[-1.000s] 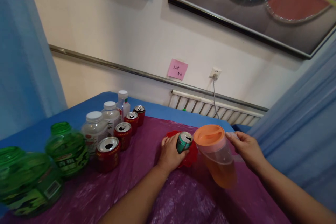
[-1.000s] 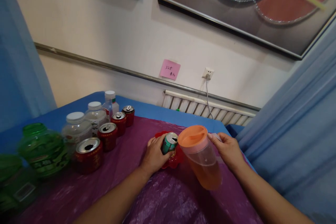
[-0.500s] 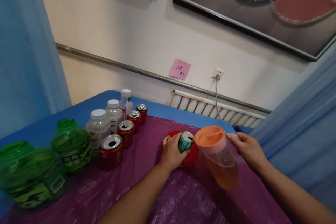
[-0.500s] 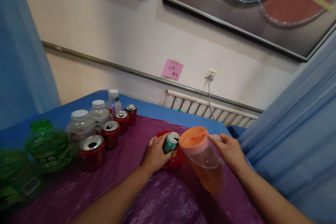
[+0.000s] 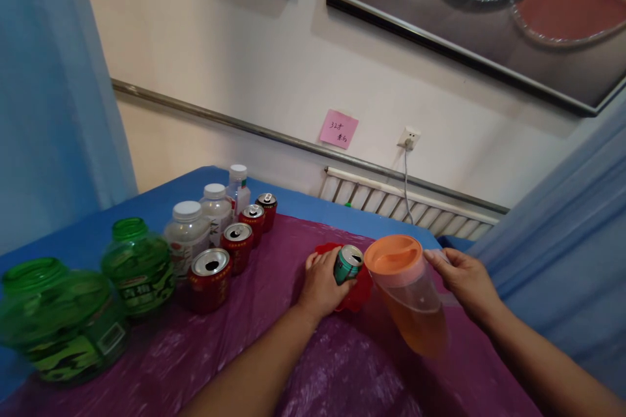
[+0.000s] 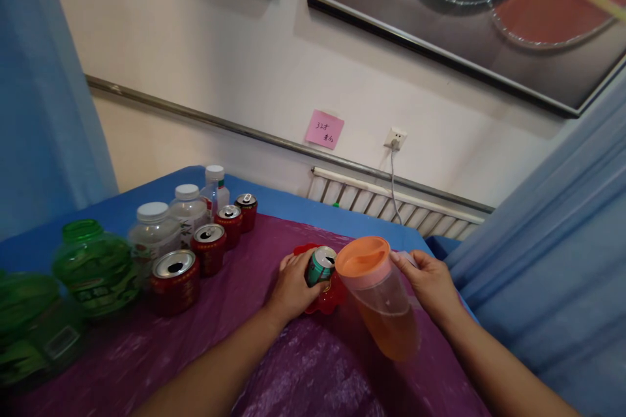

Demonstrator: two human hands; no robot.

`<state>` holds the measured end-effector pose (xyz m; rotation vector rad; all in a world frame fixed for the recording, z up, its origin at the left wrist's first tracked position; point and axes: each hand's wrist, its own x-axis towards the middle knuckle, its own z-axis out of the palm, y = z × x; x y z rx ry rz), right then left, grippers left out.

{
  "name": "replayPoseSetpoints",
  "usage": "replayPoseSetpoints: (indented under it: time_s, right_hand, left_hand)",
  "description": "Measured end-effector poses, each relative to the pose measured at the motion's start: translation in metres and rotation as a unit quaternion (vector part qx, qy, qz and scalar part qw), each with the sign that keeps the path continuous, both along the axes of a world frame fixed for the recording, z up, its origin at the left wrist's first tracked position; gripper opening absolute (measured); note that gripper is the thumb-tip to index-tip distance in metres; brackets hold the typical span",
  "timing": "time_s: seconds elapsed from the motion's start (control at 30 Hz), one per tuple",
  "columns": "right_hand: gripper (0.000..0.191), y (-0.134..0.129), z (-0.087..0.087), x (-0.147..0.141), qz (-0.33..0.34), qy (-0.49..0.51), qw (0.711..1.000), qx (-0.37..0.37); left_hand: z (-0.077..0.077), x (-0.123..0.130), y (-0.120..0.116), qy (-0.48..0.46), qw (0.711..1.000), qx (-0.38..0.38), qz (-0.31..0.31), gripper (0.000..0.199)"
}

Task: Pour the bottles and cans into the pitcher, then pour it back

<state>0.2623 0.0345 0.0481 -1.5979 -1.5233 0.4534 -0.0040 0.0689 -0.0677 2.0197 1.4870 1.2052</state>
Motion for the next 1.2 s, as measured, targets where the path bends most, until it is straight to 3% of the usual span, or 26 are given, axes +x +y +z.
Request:
replayPoseSetpoints:
  time_s: [1.2]
  right_hand:
    - [0.054,-0.0014,0.0025,-0.0068,-0.01,0.03,0.999,-0.024]
  left_hand:
    - [0.0022,0.0014,-0.005,-0.021,1.0,-0.013,-0.011,0.069]
